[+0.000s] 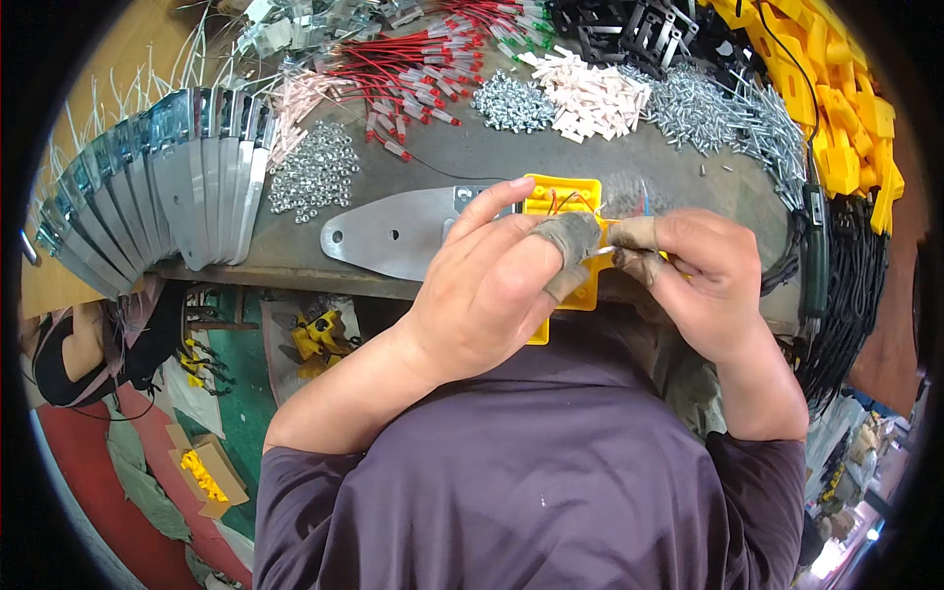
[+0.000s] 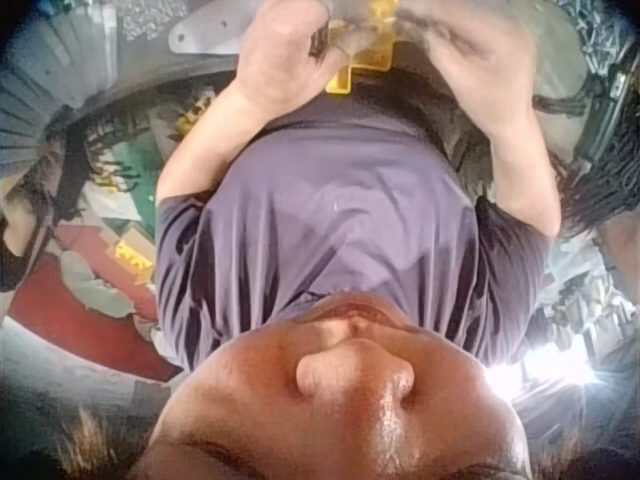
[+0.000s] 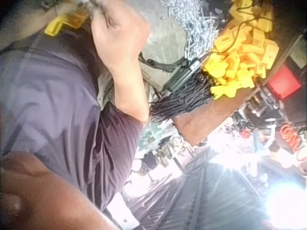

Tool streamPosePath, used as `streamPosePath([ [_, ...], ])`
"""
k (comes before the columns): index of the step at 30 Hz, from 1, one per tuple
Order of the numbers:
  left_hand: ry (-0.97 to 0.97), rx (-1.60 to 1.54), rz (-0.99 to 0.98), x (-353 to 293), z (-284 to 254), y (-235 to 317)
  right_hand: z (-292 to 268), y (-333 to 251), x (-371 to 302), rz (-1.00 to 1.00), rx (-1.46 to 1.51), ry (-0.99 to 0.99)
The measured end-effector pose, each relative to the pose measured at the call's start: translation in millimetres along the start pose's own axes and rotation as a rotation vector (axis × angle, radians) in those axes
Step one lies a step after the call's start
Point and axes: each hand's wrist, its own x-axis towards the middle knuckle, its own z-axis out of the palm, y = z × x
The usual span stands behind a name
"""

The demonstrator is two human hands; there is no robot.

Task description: Assembling internal components, wiring, and soldering into a yellow plastic housing for a handheld electronic device.

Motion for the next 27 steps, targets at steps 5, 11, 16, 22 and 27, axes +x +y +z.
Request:
streamPosePath([
  [5,0.015,-0.004,-0.038,9,-9,0,-1,-2,-5,-0.15,-0.207,0.045],
  [11,-0.02,0.037,-0.013,19,-8,-14,14,-1,-12,-0.233,-0.225,0.111],
  [16,-0.038,-0.197,-0.446,16,-1,-18,24,-18,-28,-0.186,-0.102,-0.275],
  [22,-0.039,-0.366,-0.484,19,-4,-18,-13,8,30,0.129,0.037,-0.045],
  [27,-0.048,-0.405,-0.453,18,-4,-22,-12,13,65,-0.362,-0.401,-0.257],
])
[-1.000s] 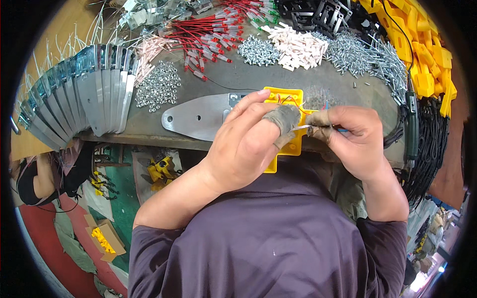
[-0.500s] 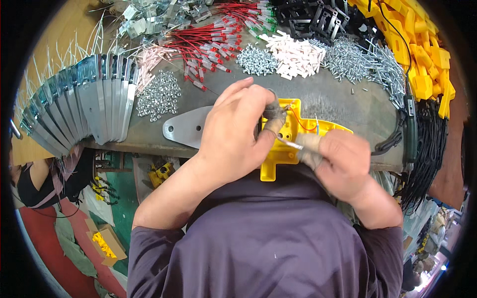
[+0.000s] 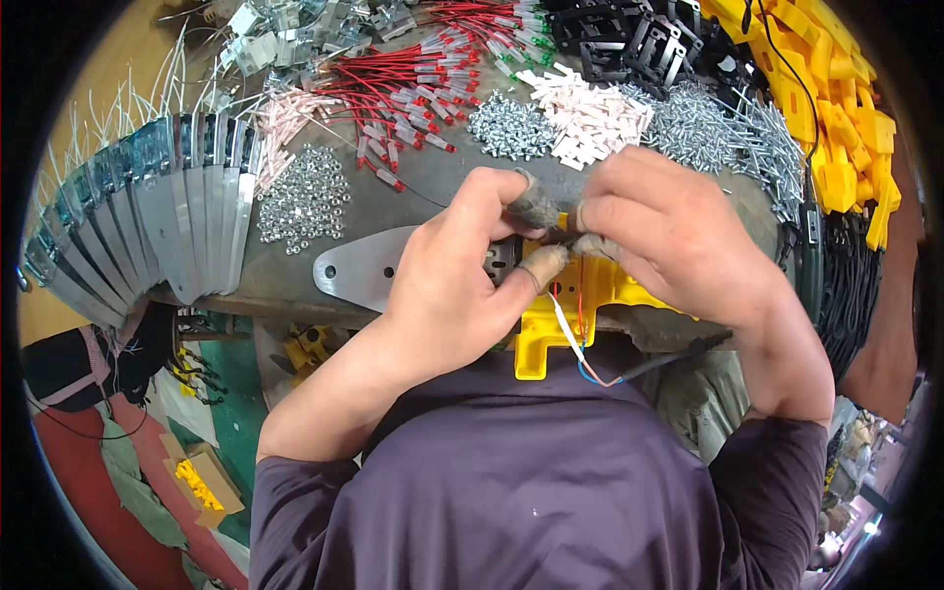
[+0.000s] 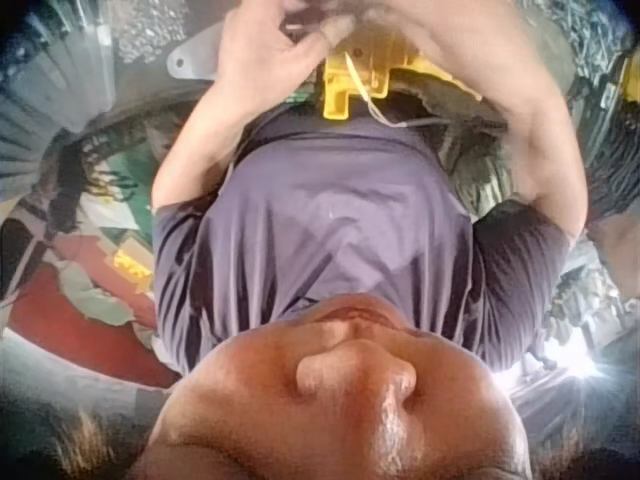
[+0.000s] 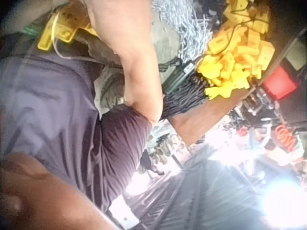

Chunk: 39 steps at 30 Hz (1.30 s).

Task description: Assembling internal components, wiring, and soldering into a yellow plastic housing for a handheld electronic device.

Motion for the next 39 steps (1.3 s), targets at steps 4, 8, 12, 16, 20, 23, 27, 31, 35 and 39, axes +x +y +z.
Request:
streamPosePath([
  [4,-0.049,0.324,0.212,2,-7,3,-16,19,6,-0.036,-0.092,-0.204],
  [8,0.017,0.235,0.144,4,-4,0,-2,41,15,0.111,-0.141,-0.167],
  [12,0.013,0.207,0.124,4,-5,1,24,45,18,0.137,-0.17,-0.19],
  [16,-0.024,0.196,0.092,2,-7,1,27,43,21,0.1,-0.213,-0.162],
  [20,-0.01,0.098,0.003,1,-6,-3,19,45,23,0.095,-0.096,-0.094],
  [23,0.014,0.103,0.062,2,-5,-2,6,32,13,0.369,0.169,-0.131],
  [27,0.005,0.105,0.082,4,-5,-3,9,37,7,0.212,0.067,-0.097],
  [31,0.005,0.093,0.074,3,-6,-3,2,25,13,0.187,0.205,-0.128],
  [35,-0.001,0.079,0.06,3,-7,-2,11,31,12,0.106,-0.075,-0.075],
  [39,-0.005,0.104,0.057,3,-6,-1,26,41,15,0.079,-0.15,-0.146],
])
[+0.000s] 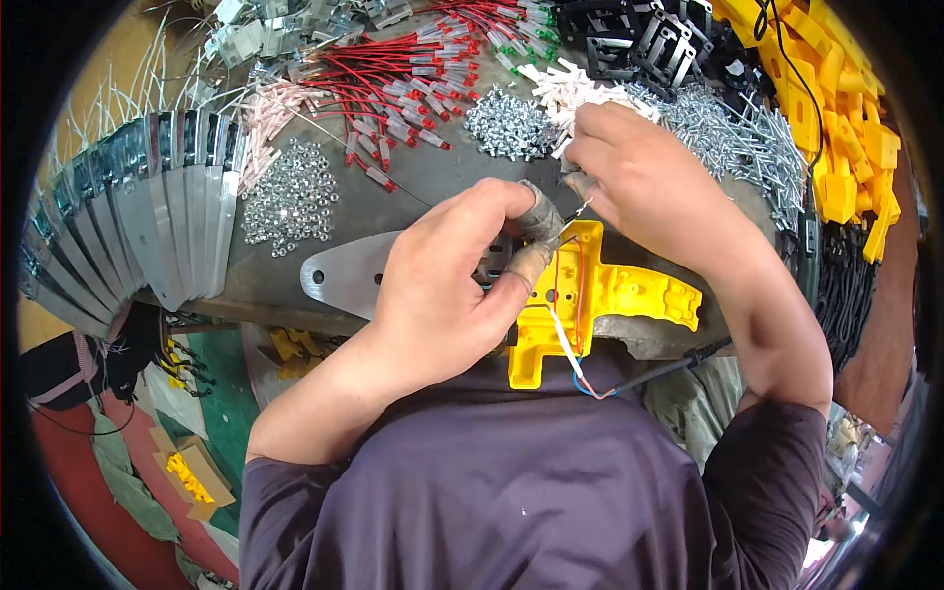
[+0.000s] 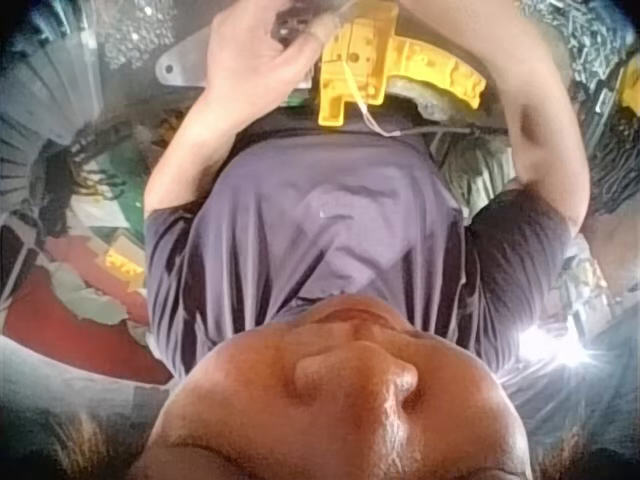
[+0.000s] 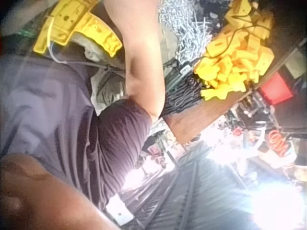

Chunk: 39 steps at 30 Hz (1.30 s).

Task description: Assembling internal components, wiring, and soldering into a yellow plastic housing for a handheld electronic device.

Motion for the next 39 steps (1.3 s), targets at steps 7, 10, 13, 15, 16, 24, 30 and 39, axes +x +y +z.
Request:
streamPosePath([
  [7,0.03,-0.109,-0.043,-1,2,-1,4,3,4,-0.016,-0.093,0.058],
  [10,0.014,-0.086,-0.035,-2,0,0,-3,4,3,0.049,0.06,0.042],
  [13,0.009,-0.07,-0.033,-1,-1,0,-16,-1,-6,0.245,0.39,-0.017],
  [15,0.0,-0.058,-0.006,-1,-2,1,-13,1,-12,0.07,0.251,0.048],
  [16,-0.007,-0.067,-0.043,-1,-2,3,-12,0,-12,0.066,0.197,0.066],
  [24,0.01,-0.092,-0.038,0,1,-1,9,7,4,-0.034,-0.011,0.072],
  [30,-0.022,-0.072,-0.052,-1,-2,0,-5,9,8,-0.034,0.028,0.03],
  [39,-0.021,-0.047,-0.048,-1,-1,-1,1,5,26,-0.202,-0.17,-0.005],
])
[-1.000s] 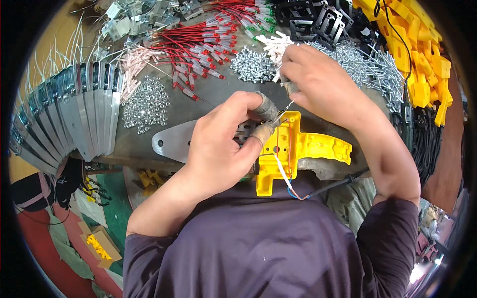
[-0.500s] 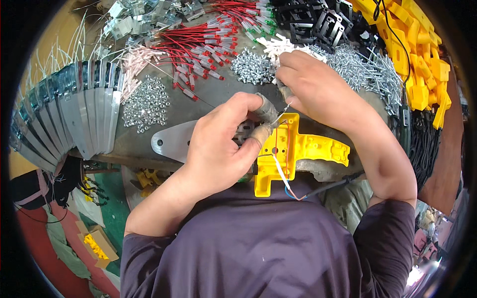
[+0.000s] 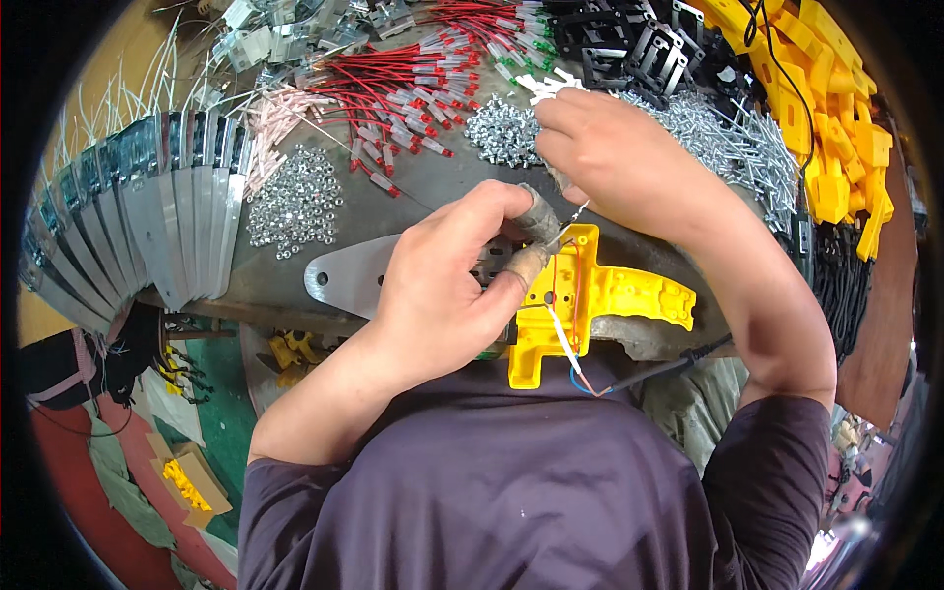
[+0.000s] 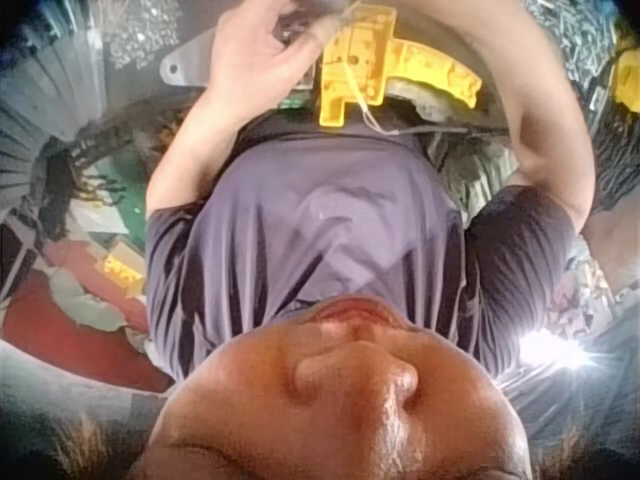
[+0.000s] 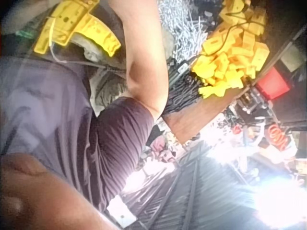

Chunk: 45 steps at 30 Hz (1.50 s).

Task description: Assembling internal components, wiring, and soldering into a yellow plastic housing for a handheld electronic device.

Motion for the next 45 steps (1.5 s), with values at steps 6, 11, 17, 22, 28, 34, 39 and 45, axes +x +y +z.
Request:
streamPosePath([
  [6,0.044,0.001,0.1,2,0,0,1,8,-7,0.027,0.032,0.084],
  [11,0.004,-0.108,0.003,2,2,-1,4,8,-6,0.034,-0.008,0.037],
  [17,0.009,-0.069,0.035,0,1,-2,-22,-8,-24,0.441,0.624,0.09],
  [22,0.008,0.005,0.041,0,0,-2,-25,-41,-39,0.541,0.927,0.14],
  [28,0.017,0.027,0.062,1,0,0,-29,-43,-41,0.31,0.519,0.17],
  [34,0.023,0.019,0.02,1,3,1,-7,-22,-60,0.692,0.706,0.292],
  [39,0.018,0.02,0.018,0,1,-2,-8,-10,-69,0.568,0.421,0.069],
  [45,0.0,-0.012,0.024,2,1,0,-12,-9,-67,0.291,0.181,0.015],
])
